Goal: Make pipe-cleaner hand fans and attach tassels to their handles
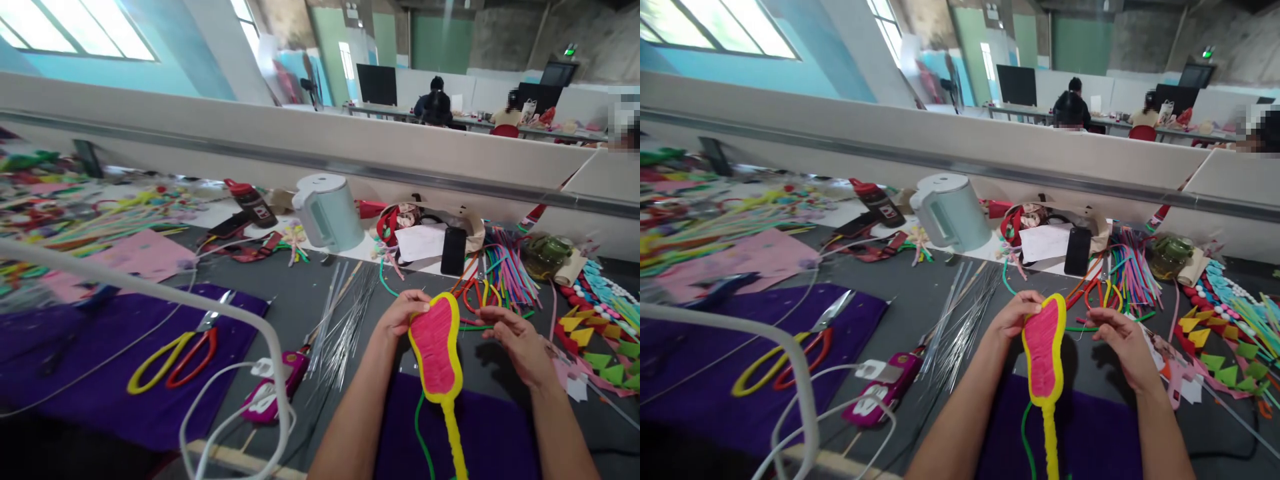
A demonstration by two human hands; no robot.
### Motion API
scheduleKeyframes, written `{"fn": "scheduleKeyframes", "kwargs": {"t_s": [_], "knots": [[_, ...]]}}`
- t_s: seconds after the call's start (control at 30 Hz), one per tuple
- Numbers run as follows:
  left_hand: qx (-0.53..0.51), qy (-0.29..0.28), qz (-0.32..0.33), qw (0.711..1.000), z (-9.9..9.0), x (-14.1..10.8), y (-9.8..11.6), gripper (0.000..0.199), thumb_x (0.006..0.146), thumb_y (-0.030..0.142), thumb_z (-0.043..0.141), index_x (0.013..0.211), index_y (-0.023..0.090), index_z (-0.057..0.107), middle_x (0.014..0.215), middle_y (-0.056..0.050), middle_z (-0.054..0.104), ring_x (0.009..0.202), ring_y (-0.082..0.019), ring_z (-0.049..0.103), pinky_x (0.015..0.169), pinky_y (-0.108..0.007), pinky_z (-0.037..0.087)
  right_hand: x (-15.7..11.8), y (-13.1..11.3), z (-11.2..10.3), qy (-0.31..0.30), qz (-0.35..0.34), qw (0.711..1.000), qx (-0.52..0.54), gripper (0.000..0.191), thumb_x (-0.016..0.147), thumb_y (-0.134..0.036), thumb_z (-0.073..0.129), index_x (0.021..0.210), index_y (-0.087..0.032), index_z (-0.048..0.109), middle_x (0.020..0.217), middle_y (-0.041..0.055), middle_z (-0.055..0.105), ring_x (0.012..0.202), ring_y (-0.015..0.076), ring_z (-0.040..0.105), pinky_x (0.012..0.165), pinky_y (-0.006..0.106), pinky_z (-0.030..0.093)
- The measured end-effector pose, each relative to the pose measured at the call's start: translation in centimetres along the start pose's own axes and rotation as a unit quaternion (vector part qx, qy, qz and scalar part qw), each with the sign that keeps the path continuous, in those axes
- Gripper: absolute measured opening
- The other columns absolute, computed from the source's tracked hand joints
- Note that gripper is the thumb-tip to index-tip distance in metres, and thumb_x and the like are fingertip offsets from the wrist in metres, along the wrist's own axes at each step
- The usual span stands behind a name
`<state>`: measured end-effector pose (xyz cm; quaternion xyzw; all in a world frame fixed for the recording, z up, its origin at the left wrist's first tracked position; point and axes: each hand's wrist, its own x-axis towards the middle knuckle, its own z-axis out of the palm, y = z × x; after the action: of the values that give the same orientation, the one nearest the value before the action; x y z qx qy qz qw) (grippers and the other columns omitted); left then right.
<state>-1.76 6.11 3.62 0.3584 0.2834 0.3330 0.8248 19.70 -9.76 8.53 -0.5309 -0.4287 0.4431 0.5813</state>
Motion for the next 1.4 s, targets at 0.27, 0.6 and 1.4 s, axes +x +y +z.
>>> {"fn": "scheduleKeyframes", "kwargs": {"t_s": [0.27,0.6,1.4], "knots": [[0.016,-0.013,-0.005,1.0,0.7,-0.1,0.0,0.026,0.043,0.014,0.088,0.063,0.012,0.071,0.067,-0.004,0.073,0.055,-0.015,0.065,0.058,-0.025,0.051,-1.4,-1.6,0.0,0.207,-0.24,0.879,-0.356,0.022,0.09,-0.036,0.057,0.101,-0.022,0.07,0.101,0.0099,0.07,0.094,0.0255,0.063,0.083,0.04,0.05],[0.059,-0.024,-0.006,0.998,1.6,-0.4,0.6,0.024,0.045,0.015,0.088,0.063,0.013,0.072,0.067,-0.004,0.073,0.055,-0.013,0.065,0.056,-0.023,0.05,-0.2,-1.2,-0.6,0.065,-0.166,0.863,-0.473,0.029,0.095,-0.027,0.047,0.117,-0.022,0.066,0.105,0.0087,0.07,0.098,0.0246,0.061,0.088,0.038,0.048],[0.16,0.043,-0.014,0.986,2.7,0.7,0.4,0.029,0.044,0.021,0.091,0.066,0.014,0.074,0.059,-0.004,0.07,0.051,-0.016,0.063,0.053,-0.025,0.049,-2.2,1.6,-0.6,-0.094,0.183,0.979,-0.003,0.024,0.07,-0.032,0.076,0.08,-0.014,0.064,0.061,-0.0014,0.065,0.046,0.0087,0.059,0.034,0.013,0.04]]}}
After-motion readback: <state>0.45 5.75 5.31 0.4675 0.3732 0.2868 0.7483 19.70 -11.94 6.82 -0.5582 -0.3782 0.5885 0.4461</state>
